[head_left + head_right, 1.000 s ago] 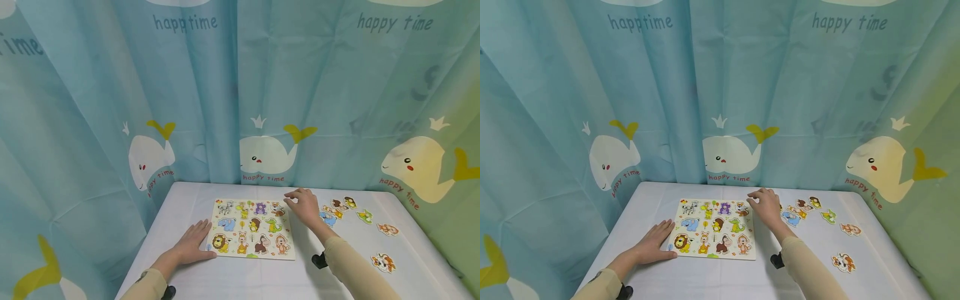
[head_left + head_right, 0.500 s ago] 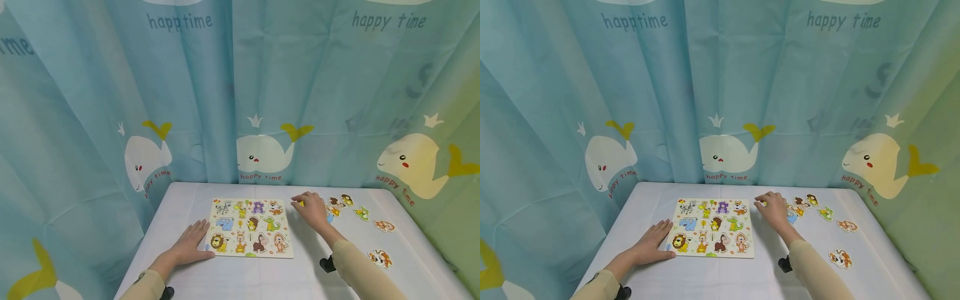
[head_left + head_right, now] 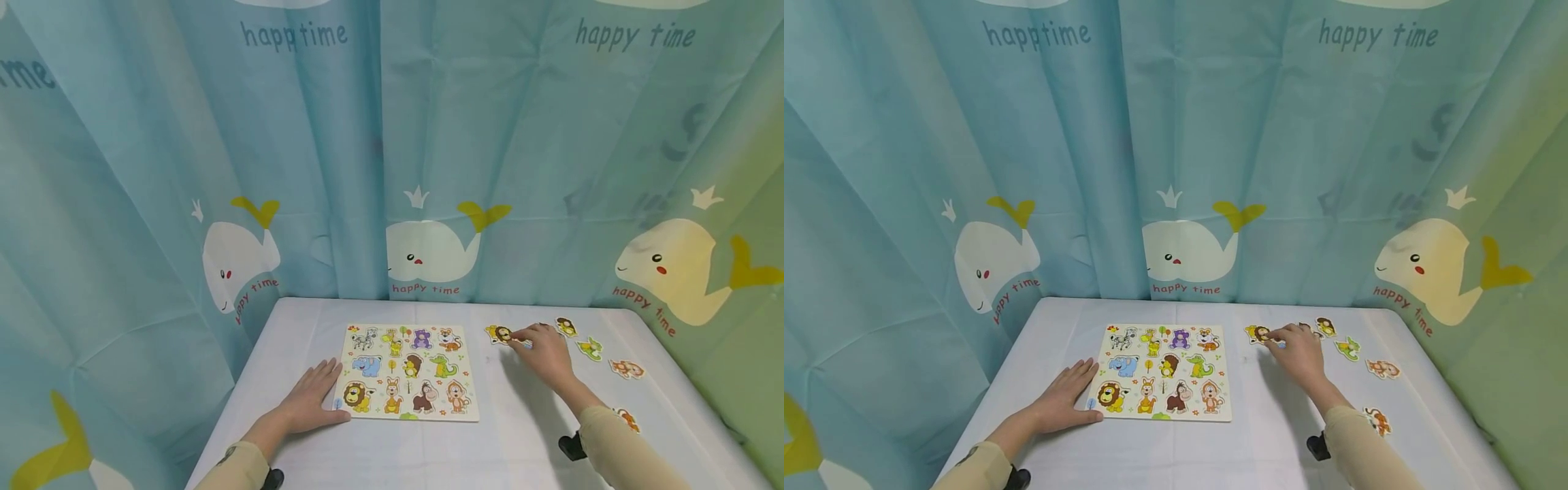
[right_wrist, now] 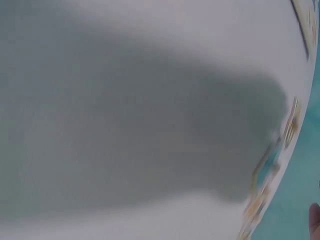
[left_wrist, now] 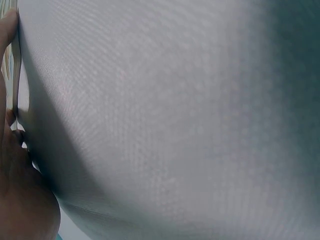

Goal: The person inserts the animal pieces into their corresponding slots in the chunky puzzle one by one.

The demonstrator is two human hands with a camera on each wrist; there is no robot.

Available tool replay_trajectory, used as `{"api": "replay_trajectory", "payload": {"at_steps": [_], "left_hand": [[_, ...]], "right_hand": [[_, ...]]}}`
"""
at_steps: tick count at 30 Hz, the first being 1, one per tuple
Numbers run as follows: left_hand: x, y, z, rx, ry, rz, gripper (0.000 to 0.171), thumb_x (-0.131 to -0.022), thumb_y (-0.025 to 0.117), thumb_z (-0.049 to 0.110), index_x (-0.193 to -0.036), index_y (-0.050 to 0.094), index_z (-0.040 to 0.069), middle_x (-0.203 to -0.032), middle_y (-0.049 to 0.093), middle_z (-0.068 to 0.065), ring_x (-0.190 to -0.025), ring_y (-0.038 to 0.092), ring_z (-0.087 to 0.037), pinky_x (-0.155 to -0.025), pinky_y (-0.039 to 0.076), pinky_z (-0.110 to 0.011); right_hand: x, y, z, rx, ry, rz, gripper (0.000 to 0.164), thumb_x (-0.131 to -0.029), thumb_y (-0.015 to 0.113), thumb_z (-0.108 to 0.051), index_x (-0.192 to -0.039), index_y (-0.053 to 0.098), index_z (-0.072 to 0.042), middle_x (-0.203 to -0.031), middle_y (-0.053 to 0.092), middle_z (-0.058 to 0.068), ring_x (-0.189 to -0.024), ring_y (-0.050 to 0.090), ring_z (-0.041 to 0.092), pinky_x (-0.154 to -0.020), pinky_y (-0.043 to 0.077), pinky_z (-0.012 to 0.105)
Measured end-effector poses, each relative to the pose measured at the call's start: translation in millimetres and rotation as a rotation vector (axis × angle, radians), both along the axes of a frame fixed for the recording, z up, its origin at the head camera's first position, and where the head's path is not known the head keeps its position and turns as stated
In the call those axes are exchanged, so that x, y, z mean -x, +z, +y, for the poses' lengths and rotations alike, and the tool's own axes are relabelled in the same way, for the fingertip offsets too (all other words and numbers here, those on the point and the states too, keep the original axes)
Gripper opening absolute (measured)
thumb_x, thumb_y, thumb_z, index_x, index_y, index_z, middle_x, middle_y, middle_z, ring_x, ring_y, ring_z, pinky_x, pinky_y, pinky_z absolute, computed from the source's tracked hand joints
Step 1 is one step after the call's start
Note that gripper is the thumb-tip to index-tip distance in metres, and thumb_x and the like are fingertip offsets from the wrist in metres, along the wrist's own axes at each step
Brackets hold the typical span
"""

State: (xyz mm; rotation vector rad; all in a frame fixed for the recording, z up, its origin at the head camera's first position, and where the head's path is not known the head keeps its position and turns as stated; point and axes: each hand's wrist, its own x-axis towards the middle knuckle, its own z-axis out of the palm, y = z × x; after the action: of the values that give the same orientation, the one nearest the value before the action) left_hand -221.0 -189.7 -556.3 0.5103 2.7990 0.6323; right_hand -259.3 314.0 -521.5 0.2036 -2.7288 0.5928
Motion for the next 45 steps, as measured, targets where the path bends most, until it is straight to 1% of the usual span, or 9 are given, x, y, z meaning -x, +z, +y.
{"api": "replay_trajectory", "payload": {"at_steps": [4,10,18,22,26,30,35,42,45], "left_hand": [[-0.9,1.8,0,-0.006,-0.005,0.000,0.110,-0.080,0.072,0.069,-0.162,0.030,0.008,-0.168,0.023,-0.012,-0.156,0.015,-0.034,-0.126,0.014,-0.053],[-1.4,2.7,1,0.007,0.002,-0.009,0.111,-0.080,0.071,0.071,-0.162,0.029,0.010,-0.169,0.023,-0.011,-0.156,0.014,-0.032,-0.126,0.012,-0.051],[-0.6,0.7,0,-0.005,0.002,-0.008,0.111,-0.080,0.071,0.071,-0.162,0.030,0.009,-0.169,0.023,-0.011,-0.156,0.014,-0.033,-0.126,0.013,-0.052],[-0.8,-1.7,-1,-0.002,0.002,-0.006,0.112,-0.080,0.070,0.073,-0.162,0.029,0.009,-0.169,0.022,-0.012,-0.156,0.014,-0.033,-0.126,0.012,-0.053],[0.0,-2.9,-1,0.000,0.002,0.001,0.112,-0.080,0.070,0.074,-0.162,0.029,0.009,-0.169,0.022,-0.011,-0.156,0.014,-0.033,-0.126,0.012,-0.053],[0.6,-2.9,-2,-0.003,0.003,0.002,0.112,-0.079,0.070,0.074,-0.162,0.029,0.010,-0.169,0.023,-0.011,-0.156,0.014,-0.033,-0.126,0.012,-0.053],[0.2,-1.7,-1,-0.008,0.001,-0.003,0.112,-0.079,0.070,0.073,-0.162,0.030,0.009,-0.168,0.023,-0.012,-0.156,0.015,-0.034,-0.126,0.013,-0.054],[0.5,-3.1,-1,-0.011,-0.004,0.000,0.111,-0.080,0.071,0.072,-0.162,0.030,0.009,-0.168,0.023,-0.012,-0.156,0.015,-0.034,-0.126,0.013,-0.053],[1.0,-3.7,-1,-0.010,-0.009,0.005,0.111,-0.080,0.071,0.072,-0.162,0.030,0.009,-0.168,0.024,-0.012,-0.156,0.015,-0.034,-0.126,0.013,-0.053]], "right_hand": [[-11.8,4.8,23,-0.001,0.008,-0.034,0.019,-0.092,0.076,-0.018,-0.107,0.080,-0.007,-0.115,0.070,0.022,-0.114,0.057,0.048,-0.091,0.043,0.068],[-27.0,11.1,57,0.005,0.033,-0.077,0.020,-0.095,0.074,-0.018,-0.109,0.079,-0.004,-0.111,0.072,0.019,-0.104,0.060,0.044,-0.085,0.048,0.062],[-48.9,10.3,101,0.022,0.026,-0.251,0.021,-0.096,0.072,-0.018,-0.109,0.078,-0.002,-0.110,0.072,0.020,-0.104,0.063,0.045,-0.083,0.053,0.062],[-61.3,7.7,118,0.003,-0.003,-0.311,0.020,-0.095,0.073,-0.019,-0.106,0.078,-0.003,-0.106,0.073,0.016,-0.104,0.063,0.047,-0.082,0.053,0.063],[-73.9,5.2,133,-0.015,-0.024,-0.356,0.022,-0.094,0.073,-0.022,-0.106,0.079,-0.005,-0.109,0.073,0.019,-0.108,0.062,0.050,-0.083,0.052,0.065],[-86.3,-0.9,146,-0.030,-0.040,-0.352,0.019,-0.094,0.074,-0.023,-0.103,0.080,-0.008,-0.111,0.072,0.022,-0.107,0.062,0.050,-0.083,0.051,0.064],[-99.3,-9.4,158,-0.075,-0.057,-0.289,0.010,-0.090,0.077,-0.021,-0.093,0.081,-0.013,-0.104,0.071,0.018,-0.098,0.060,0.044,-0.080,0.049,0.057],[-113.0,-14.8,166,-0.028,-0.063,-0.267,0.004,-0.086,0.076,-0.013,-0.088,0.079,-0.015,-0.102,0.070,0.015,-0.096,0.058,0.039,-0.079,0.043,0.046],[-116.0,-16.3,170,-0.015,-0.058,-0.275,0.004,-0.085,0.079,-0.013,-0.088,0.079,-0.016,-0.101,0.069,0.010,-0.095,0.059,0.030,-0.077,0.046,0.041]]}}
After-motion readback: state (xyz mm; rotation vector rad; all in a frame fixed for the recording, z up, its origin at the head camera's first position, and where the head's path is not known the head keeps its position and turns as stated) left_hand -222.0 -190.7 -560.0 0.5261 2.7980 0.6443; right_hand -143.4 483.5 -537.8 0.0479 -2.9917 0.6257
